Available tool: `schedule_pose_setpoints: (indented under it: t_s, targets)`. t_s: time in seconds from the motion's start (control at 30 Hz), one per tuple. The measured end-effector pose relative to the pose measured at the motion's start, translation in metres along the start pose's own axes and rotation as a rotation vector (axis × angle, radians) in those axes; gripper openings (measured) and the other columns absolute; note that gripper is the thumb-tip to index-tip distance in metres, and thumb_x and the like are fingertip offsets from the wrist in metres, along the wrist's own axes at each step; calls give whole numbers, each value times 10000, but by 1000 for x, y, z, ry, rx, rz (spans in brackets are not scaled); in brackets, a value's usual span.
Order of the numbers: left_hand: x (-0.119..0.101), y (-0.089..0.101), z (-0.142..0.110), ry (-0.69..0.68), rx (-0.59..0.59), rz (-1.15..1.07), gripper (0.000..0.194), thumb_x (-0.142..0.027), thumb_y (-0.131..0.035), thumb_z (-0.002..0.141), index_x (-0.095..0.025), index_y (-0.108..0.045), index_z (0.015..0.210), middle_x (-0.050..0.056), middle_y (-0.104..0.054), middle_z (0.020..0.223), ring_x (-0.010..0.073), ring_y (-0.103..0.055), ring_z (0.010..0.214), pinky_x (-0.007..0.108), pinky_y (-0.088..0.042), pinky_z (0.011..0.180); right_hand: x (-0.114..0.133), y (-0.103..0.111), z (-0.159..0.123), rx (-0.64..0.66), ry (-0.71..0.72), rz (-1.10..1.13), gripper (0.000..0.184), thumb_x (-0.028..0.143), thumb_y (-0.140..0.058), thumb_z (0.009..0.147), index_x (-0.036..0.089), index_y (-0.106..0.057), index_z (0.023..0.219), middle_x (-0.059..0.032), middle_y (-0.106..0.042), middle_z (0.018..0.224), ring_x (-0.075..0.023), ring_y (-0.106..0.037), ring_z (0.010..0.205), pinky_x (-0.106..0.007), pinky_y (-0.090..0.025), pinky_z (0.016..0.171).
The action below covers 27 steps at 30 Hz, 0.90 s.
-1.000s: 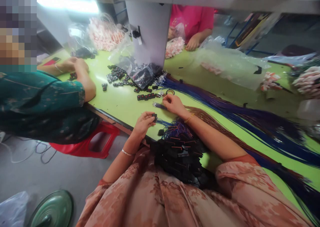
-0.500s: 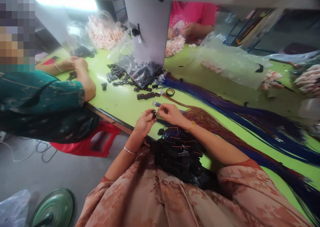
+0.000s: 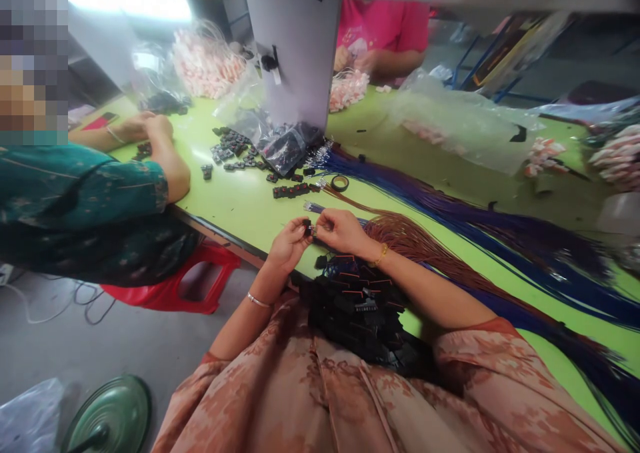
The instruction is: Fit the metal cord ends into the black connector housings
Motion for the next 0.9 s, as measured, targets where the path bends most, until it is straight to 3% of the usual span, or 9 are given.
schedule_pose_setpoints:
  t_s: [0.3,0.57,0.73,0.9]
  targets:
    - [4,0,0,-57,-44,76,263,-106,-710,697,-162,-592,924,9,-610,881,92,-602,793,251,-476,789,0,-2,0,14,-25,5,71,227,-577,717,180,-576,664,-16,-614,658,-124,-465,577,-241,-287,558]
    - [6,-7,1,-67,-114,126,254,-109,-717,672,-152,-586,885,4,-636,817,84,-603,734,228,-479,721,2,4,0,100,23,13,109,217,-529,769,167,-588,692,-23,-615,658,-121,-470,577,-239,-292,563]
    - [7,-11,0,-47,-135,171,248,-99,-708,675,-148,-581,881,4,-634,794,88,-599,727,245,-480,736,0,0,-4,85,25,-20,86,202,-552,736,161,-580,666,-26,-612,656,-122,-462,583,-239,-291,566]
    - [9,-15,-2,-46,-122,200,242,-109,-710,684,-152,-587,888,4,-632,804,84,-593,723,230,-483,714,-15,13,9,156,23,50,183,252,-504,808,164,-622,699,-11,-624,658,-118,-490,599,-231,-321,584]
Point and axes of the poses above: each hand's wrist, its own z-axis towards the middle knuckle, its own y-axis out of the back of the hand, x = y × z, the point moved 1 cm from there along z, towards the middle knuckle
